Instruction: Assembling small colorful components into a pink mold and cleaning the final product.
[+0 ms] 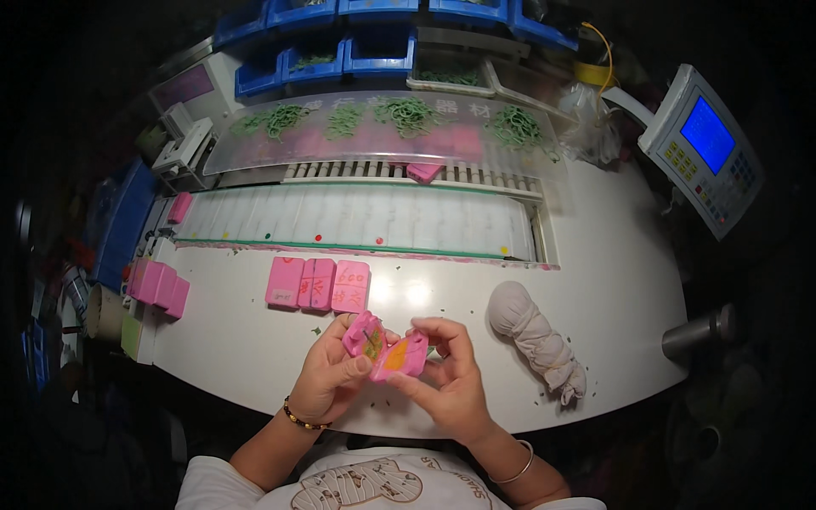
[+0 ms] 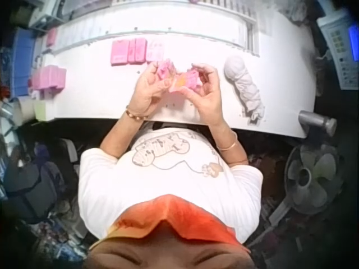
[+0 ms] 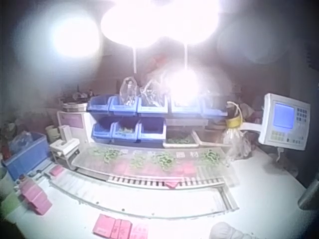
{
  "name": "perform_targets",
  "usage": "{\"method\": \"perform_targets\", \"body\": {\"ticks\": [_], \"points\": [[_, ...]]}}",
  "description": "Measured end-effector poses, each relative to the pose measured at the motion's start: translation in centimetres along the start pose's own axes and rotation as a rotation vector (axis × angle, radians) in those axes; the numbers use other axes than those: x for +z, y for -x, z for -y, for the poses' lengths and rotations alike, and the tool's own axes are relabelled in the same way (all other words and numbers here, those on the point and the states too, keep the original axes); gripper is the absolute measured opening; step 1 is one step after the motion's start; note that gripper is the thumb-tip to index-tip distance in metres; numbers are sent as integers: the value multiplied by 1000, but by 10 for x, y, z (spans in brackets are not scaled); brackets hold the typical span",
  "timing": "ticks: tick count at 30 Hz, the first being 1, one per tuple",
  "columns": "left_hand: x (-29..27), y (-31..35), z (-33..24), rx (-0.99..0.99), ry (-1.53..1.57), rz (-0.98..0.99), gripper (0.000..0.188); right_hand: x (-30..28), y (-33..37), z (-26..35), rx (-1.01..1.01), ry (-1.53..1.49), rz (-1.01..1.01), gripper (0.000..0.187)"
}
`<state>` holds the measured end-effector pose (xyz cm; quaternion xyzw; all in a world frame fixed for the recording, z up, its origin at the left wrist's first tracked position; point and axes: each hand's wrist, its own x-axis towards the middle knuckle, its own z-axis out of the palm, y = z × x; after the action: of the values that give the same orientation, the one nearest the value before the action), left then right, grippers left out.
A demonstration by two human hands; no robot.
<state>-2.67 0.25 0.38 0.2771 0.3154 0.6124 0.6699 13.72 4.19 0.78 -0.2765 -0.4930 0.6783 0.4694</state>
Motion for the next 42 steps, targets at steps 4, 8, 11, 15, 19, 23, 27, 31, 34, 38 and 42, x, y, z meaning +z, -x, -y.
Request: {"method": "perform_targets", "body": {"ticks": [4, 8, 11, 15, 19, 23, 27, 31, 34, 38, 42], "points": [[-3, -5, 7, 31, 238, -66, 37, 6, 3, -1, -300, 651, 202, 25], [-10, -12, 7, 89, 275, -126, 39, 15, 2, 5, -454, 843, 356, 27], [-16, -14, 4, 44, 357, -117, 38, 17, 5, 7, -457, 864, 415, 27], [-13, -14, 5, 19, 351, -150, 20, 11, -1, 13, -444, 826, 441, 24], [-19, -14, 12, 5, 439, -71, 16, 16, -7, 20, -385, 652, 254, 20], [-12, -13, 8, -87, 288, -151, 20, 20, -12, 25, -414, 798, 189, 23], [-10, -13, 8, -62, 303, -147, 24, 23, -14, 25, -492, 947, 250, 25], [-15, -12, 11, -28, 215, -168, 22, 27, -13, 25, -491, 1018, 256, 25], [-7, -9, 7, -28, 81, -225, 15, 27, -12, 24, -512, 1010, 262, 25], [-5, -10, 1, 18, 39, -196, 12, 27, -11, 27, -529, 1046, 278, 25], [-8, -12, 0, 97, -56, -149, 10, 28, -12, 29, -526, 1014, 278, 27]]}}
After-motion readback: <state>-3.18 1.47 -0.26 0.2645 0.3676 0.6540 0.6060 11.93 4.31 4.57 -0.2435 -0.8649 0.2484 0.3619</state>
